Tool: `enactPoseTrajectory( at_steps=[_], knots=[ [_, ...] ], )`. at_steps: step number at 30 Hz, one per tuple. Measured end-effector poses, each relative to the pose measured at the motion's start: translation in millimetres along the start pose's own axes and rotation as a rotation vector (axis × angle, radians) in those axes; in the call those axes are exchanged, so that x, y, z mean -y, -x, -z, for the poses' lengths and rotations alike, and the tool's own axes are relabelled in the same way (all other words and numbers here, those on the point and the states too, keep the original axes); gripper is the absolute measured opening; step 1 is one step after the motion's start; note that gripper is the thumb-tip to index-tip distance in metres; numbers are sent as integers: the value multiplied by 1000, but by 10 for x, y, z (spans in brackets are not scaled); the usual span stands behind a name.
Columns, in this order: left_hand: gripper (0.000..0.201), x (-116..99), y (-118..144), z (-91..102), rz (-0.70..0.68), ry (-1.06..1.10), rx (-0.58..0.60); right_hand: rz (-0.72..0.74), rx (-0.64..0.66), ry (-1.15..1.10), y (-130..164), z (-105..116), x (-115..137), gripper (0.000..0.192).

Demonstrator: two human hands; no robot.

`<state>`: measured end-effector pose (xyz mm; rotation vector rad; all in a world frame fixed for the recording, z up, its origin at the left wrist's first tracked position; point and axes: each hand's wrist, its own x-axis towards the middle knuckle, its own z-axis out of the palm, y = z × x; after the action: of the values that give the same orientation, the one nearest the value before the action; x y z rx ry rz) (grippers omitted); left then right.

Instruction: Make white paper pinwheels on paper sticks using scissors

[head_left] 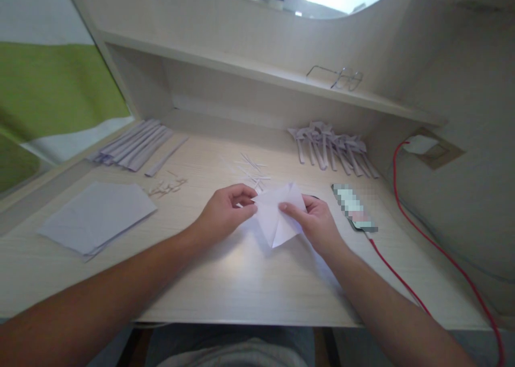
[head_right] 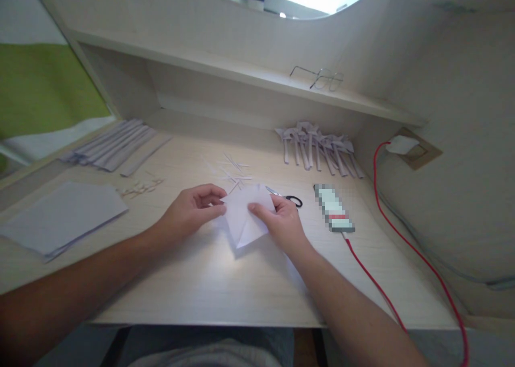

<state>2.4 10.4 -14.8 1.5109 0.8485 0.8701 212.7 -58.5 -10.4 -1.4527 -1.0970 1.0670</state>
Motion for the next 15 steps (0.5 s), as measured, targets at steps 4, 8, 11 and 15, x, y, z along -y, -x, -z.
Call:
enactPoseTrajectory(
  at_steps=[4,8,11,15],
  knots=[
    [32,-14,-12,24,-18,238,22,-15,27,-80,-10,-17,-32,27],
    [23,-39,-4,22,-52,249,28,-75,99,-122,15,-53,-34,25],
    [16,-48,9,10,-67,204,26,-87,123,-109,44,-79,-24,33],
    [12,-49,39,-16,-91,116,-29,-112,122,-96,63,-96,-17,34]
  ],
)
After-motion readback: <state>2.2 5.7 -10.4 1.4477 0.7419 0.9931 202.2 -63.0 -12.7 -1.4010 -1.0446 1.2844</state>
